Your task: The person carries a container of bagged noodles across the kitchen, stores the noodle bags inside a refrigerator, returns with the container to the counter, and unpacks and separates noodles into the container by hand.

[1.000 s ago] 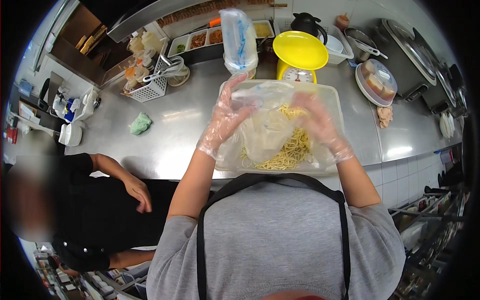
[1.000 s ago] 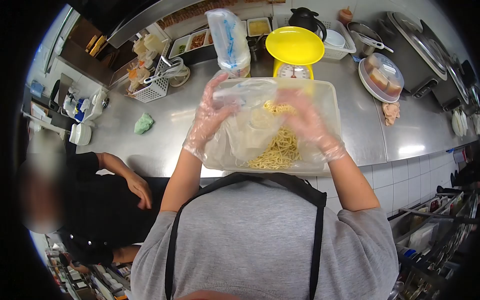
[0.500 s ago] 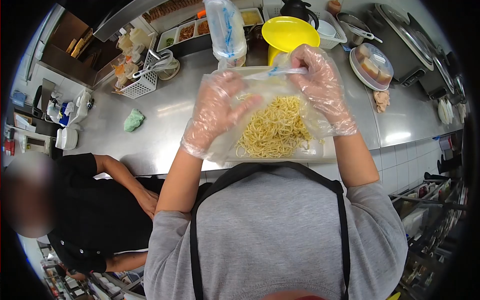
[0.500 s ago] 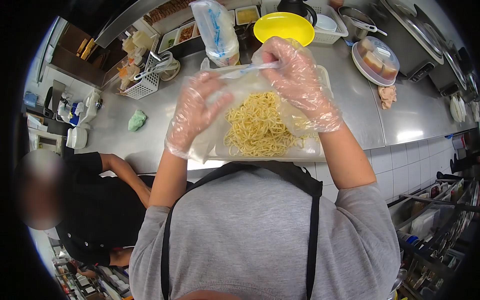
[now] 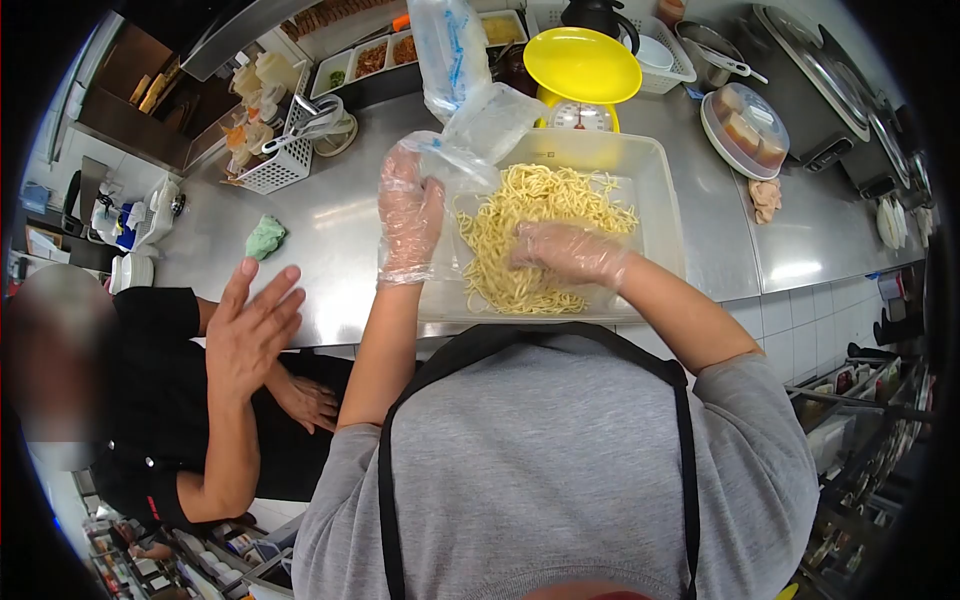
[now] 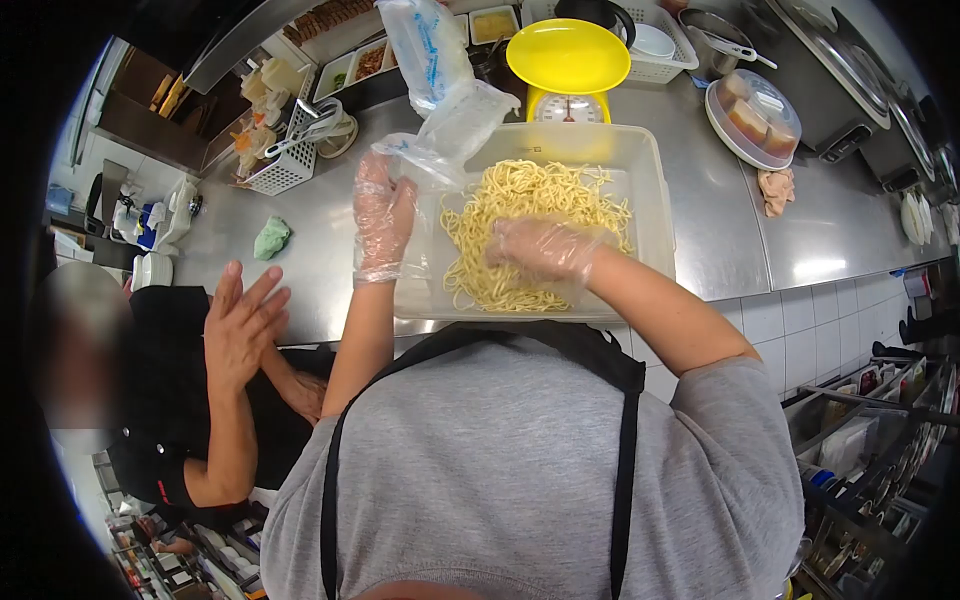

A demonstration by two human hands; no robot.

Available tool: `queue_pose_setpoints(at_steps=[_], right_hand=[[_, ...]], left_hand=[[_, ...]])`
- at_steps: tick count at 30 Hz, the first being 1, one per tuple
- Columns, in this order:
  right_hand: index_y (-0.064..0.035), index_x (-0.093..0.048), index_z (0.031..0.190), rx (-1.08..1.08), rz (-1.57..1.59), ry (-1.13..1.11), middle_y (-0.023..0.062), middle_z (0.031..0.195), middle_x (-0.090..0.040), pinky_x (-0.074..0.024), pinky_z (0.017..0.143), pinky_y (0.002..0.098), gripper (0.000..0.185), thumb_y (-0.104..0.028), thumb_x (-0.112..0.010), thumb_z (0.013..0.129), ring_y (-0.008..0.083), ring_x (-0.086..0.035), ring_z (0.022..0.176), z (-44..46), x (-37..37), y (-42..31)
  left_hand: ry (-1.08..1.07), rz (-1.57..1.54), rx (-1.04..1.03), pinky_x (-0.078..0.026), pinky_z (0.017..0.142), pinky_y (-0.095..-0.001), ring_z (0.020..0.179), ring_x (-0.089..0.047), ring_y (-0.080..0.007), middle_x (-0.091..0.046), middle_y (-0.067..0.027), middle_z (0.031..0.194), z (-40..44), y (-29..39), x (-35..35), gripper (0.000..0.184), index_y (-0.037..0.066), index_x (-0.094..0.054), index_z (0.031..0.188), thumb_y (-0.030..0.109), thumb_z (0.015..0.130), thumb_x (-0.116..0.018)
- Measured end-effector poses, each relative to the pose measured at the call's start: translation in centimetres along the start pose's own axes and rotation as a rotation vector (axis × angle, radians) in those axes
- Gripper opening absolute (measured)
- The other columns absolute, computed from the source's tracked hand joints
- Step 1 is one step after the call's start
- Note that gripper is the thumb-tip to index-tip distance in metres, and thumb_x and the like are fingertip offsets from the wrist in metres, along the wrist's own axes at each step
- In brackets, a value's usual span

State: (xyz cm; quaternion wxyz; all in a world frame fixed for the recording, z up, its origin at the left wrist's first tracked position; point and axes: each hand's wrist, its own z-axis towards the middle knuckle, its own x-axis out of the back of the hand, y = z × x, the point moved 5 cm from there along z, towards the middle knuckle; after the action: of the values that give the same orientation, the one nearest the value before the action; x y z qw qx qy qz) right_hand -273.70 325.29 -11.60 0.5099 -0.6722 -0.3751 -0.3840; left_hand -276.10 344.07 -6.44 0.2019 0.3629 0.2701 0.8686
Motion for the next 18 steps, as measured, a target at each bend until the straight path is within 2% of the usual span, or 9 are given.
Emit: queue_pose_setpoints(at_steps=[1, 4, 6, 7, 9, 13, 15, 16, 18], right_hand=[[-0.0156, -0.050, 0.119, 0.001, 0.000, -0.001, 0.0130, 0.120, -0.048, -0.0372, 0.096, 0.0381, 0.054, -0.027, -0.068, 0.070, 0.0293, -0.048, 0.107, -0.2, 0.5, -0.1], [-0.0151, -0.050, 0.119, 0.186, 0.419, -0.022, 0.0110, 0.125, -0.044, -0.0348, 0.099, 0.0348, 0.051, -0.012, -0.068, 0.072, 0.0247, -0.044, 0.115, -2.0, 3.2, -1.0], [-0.0149, -0.047, 0.122, -0.123, 0.715, 0.200, 0.0119, 0.125, -0.044, -0.0339, 0.099, 0.0336, 0.052, -0.010, -0.065, 0.074, 0.0254, -0.043, 0.116, -3.7, 5.1, 2.4], [-0.0149, -0.047, 0.122, -0.124, 0.718, 0.190, 0.0119, 0.125, -0.044, -0.0339, 0.099, 0.0336, 0.052, -0.010, -0.065, 0.074, 0.0254, -0.043, 0.116, -4.5, 5.6, 3.2], [-0.0157, -0.041, 0.127, -0.546, 0.262, 0.085, 0.0144, 0.125, -0.045, -0.0331, 0.100, 0.0336, 0.057, -0.008, -0.064, 0.074, 0.0271, -0.042, 0.118, -6.5, 6.1, 6.3], [-0.0156, -0.043, 0.124, -0.331, -0.012, 0.251, 0.0155, 0.119, -0.049, -0.0340, 0.098, 0.0360, 0.058, -0.009, -0.067, 0.071, 0.0285, -0.044, 0.115, -5.8, -0.2, 6.6], [-0.0144, -0.046, 0.117, -0.519, -0.007, -0.066, 0.0148, 0.112, -0.051, -0.0355, 0.096, 0.0371, 0.056, -0.011, -0.070, 0.066, 0.0290, -0.047, 0.109, -5.2, -1.2, 6.7], [-0.0144, -0.046, 0.117, -0.516, -0.007, -0.066, 0.0148, 0.112, -0.051, -0.0355, 0.096, 0.0371, 0.056, -0.011, -0.070, 0.066, 0.0290, -0.047, 0.109, -5.6, -0.3, 6.9], [-0.0132, -0.048, 0.112, -0.255, 0.224, 0.067, 0.0145, 0.106, -0.052, -0.0373, 0.093, 0.0380, 0.053, -0.013, -0.071, 0.064, 0.0300, -0.049, 0.103, -5.7, 2.9, 6.7]], left_hand=[[0.000, 0.000, 0.001, -0.044, 0.074, -0.0305, 0.087, -0.053, -0.0208, -0.051, -0.0126, 0.108, -0.5, -0.7, -0.5, 0.046, 0.003, -0.050, 0.116, -0.006, 0.071, -0.052], [0.034, -0.127, 0.036, -0.038, 0.090, -0.0376, 0.104, -0.047, -0.0337, -0.048, -0.0186, 0.112, -1.2, -1.3, -0.9, 0.042, 0.000, -0.050, 0.112, -0.001, 0.071, -0.050], [-0.067, -0.143, 0.027, -0.038, 0.090, -0.0376, 0.103, -0.048, -0.0323, -0.048, -0.0178, 0.112, -1.2, 0.2, -0.5, 0.039, 0.000, -0.050, 0.113, 0.001, 0.074, -0.050], [-0.066, -0.144, 0.037, -0.038, 0.090, -0.0376, 0.103, -0.048, -0.0323, -0.048, -0.0178, 0.112, -1.3, 0.7, -0.2, 0.039, 0.000, -0.050, 0.113, 0.001, 0.074, -0.050], [-0.107, -0.101, 0.069, -0.038, 0.089, -0.0378, 0.102, -0.048, -0.0320, -0.049, -0.0175, 0.110, -1.1, 1.3, -0.2, 0.035, 0.001, -0.051, 0.113, 0.005, 0.078, -0.052], [-0.086, -0.005, 0.059, -0.042, 0.079, -0.0312, 0.096, -0.052, -0.0235, -0.051, -0.0134, 0.106, -1.2, -0.3, -1.6, 0.033, 0.003, -0.053, 0.111, 0.007, 0.079, -0.057], [-0.070, -0.043, 0.062, -0.042, 0.076, -0.0313, 0.090, -0.052, -0.0232, -0.052, -0.0126, 0.103, -1.4, -0.7, -1.7, 0.031, 0.003, -0.054, 0.108, 0.011, 0.079, -0.060], [-0.069, -0.040, 0.063, -0.042, 0.076, -0.0313, 0.090, -0.052, -0.0232, -0.052, -0.0126, 0.103, -1.5, -0.7, -1.6, 0.031, 0.003, -0.054, 0.108, 0.011, 0.079, -0.060], [-0.058, -0.007, 0.018, -0.042, 0.077, -0.0314, 0.091, -0.052, -0.0238, -0.052, -0.0129, 0.103, -1.3, -0.4, -1.2, 0.029, 0.003, -0.054, 0.108, 0.012, 0.080, -0.059]])
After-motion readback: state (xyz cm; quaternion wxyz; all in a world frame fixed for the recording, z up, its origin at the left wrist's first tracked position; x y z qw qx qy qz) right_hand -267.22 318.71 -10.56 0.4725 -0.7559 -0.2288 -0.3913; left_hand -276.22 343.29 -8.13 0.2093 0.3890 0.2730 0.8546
